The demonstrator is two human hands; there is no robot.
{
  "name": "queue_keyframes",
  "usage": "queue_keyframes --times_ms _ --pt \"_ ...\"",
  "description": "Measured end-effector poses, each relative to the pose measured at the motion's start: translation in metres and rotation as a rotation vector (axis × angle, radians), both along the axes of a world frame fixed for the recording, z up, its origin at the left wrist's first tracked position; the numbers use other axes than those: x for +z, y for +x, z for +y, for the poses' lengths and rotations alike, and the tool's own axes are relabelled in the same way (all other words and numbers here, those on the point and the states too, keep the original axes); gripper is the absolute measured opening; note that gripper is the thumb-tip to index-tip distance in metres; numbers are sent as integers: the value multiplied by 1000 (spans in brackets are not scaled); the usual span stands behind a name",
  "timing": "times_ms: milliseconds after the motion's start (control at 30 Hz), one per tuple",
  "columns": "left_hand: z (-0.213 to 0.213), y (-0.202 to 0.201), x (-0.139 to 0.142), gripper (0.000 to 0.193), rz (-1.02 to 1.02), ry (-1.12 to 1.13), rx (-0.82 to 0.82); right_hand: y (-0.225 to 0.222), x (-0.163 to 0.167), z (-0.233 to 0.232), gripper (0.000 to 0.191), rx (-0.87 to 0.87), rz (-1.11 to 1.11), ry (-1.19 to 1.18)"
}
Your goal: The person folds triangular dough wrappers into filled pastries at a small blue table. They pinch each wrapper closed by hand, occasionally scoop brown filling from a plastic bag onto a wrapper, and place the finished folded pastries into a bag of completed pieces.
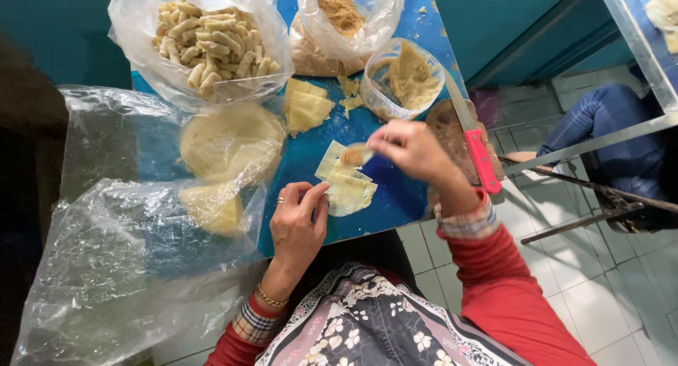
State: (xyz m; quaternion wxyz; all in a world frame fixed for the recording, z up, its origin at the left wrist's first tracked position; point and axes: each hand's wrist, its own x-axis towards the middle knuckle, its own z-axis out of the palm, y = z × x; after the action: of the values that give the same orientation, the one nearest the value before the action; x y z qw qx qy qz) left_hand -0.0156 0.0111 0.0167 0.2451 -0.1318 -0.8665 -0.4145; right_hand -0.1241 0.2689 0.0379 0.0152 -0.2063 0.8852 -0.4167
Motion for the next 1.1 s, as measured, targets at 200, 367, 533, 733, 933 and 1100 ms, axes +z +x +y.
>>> queue_keyframes --times_ms 200,367,533,733,933,1100 --pt "7 4 1 36 74 -165 -158 60 -1 -23 9 -31 247 183" --pt "14 4 1 35 61 -343 -152 67 3 -20 21 21 465 258" --pt "14 5 3 32 74 -329 -181 66 3 -16 19 45 498 253" --pt "12 7 3 26 53 -304 -191 58 3 -15 20 54 445 189" --pt "3 12 1 24 -22 -211 -130 43 17 0 8 -137 -30 -12" --pt "7 10 7 31 -48 -283 -180 -15 29 20 14 -261 -18 -227"
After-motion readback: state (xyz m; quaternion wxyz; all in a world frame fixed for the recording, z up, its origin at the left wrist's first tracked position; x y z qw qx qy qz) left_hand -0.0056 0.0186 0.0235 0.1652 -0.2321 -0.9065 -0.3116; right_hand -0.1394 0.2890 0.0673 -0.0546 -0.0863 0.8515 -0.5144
